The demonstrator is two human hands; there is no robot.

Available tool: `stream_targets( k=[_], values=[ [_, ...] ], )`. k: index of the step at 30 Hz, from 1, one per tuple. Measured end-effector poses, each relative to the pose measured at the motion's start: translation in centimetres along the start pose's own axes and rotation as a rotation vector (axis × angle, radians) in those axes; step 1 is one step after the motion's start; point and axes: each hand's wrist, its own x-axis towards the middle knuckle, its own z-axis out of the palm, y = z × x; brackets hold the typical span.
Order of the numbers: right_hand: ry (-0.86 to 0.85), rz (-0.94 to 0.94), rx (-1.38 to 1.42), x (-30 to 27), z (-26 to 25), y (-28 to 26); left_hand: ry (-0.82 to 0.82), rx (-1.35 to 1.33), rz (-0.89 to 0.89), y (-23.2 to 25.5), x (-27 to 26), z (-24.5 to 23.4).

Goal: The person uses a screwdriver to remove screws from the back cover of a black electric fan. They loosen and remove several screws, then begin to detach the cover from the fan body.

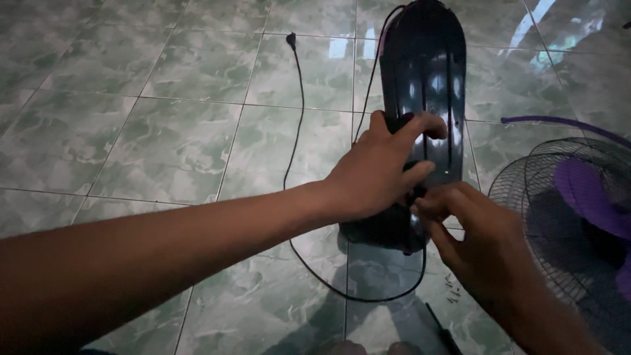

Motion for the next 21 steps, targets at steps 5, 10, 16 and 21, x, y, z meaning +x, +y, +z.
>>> stream_targets(
  k=[5,10,16,21],
  values=[
    [0.028,0.113,0.021,-0.4,0.4,-0.7,-0.026,0.078,0.001,0.3,0.1,-0.5],
    [0.117,0.192,-0.026,-5.3,0.5,4.2,-0.024,0.073,0.012,0.4,0.2,-0.2],
    [-0.694,0.841,-0.21,-16.1,9.8,16.0,-0.032,0.056,0.013,0.5,0.0,-0.5],
    [-0.56,0.584,-0.173,-24.2,15.4,19.3,-0.008,0.112,0.027,-0.1,0.2,-0.1]
  ],
)
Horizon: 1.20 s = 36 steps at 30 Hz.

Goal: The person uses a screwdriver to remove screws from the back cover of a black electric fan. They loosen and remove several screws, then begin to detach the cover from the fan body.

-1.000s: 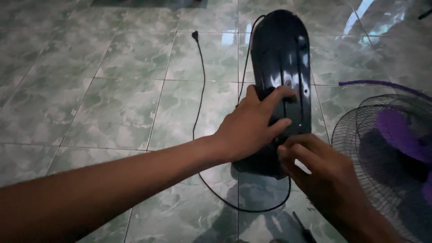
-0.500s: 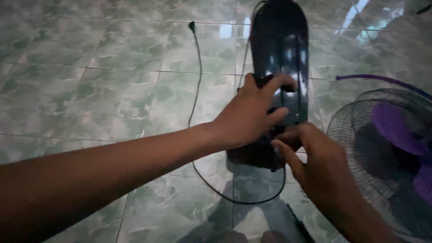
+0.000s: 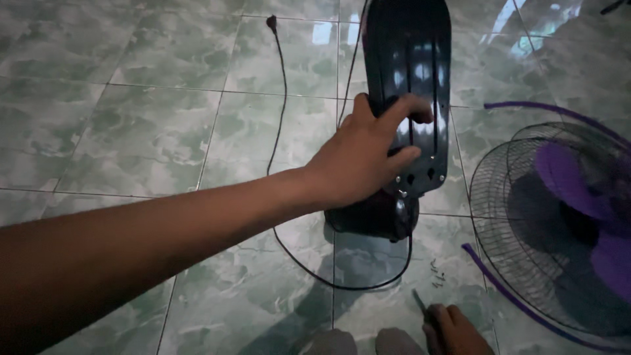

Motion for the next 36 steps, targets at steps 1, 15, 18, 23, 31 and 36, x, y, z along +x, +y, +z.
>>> stream_targets(
  k=[1,15,18,23,31,36],
  values=[
    [0.049,0.003,0.045,-0.5,-0.4,-0.2,-0.013,-0.012,-0.013,0.0,0.0,0.1],
    [0.579,-0.405,-0.119,-6.0,-23.7,-16.3,-0.041,0.009,-0.002,0.0,0.0,0.0],
    [0.57,-0.327,-0.09,-5.9,-23.9,-17.8,-0.01,-0.006,0.033,-0.1,-0.1,0.0],
    [0.581,-0.329,-0.088,-5.6,-23.8,-18.3,-0.014,0.001,0.017,-0.5,0.0,0.3],
    [0.601,-0.391,-0.173,-5.1,-23.5,-17.3,-0.028,-0.014,0.034,-0.6,0.0,0.2],
    [0.42,-0.389,-0.475,-5.7,-25.5,-18.1,-0.017,-0.002,0.02,-0.2,0.0,0.3]
  ],
)
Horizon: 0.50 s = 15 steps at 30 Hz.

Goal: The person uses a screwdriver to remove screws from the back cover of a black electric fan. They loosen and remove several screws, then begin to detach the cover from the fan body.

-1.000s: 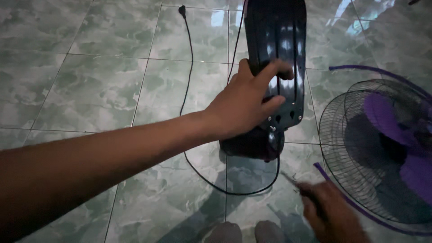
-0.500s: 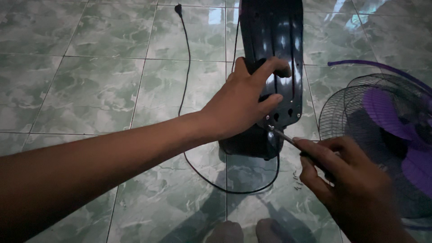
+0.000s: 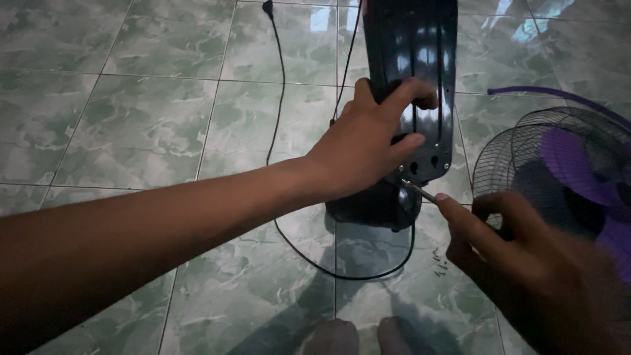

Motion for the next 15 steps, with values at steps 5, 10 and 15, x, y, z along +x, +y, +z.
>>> stream_targets(
  k=[5,10,15],
  values=[
    [-0.273,-0.013,-0.19,1.7,-3.6,0.0,0.024,-0.009,-0.003,0.1,0.0,-0.1],
    [-0.537,-0.08,-0.237,4.8,-6.7,0.1,0.055,-0.049,-0.03,0.4,0.5,-0.3],
    [-0.493,-0.028,-0.065,7.0,-8.6,0.2,0.062,-0.202,-0.044,0.4,0.3,0.0]
  ],
)
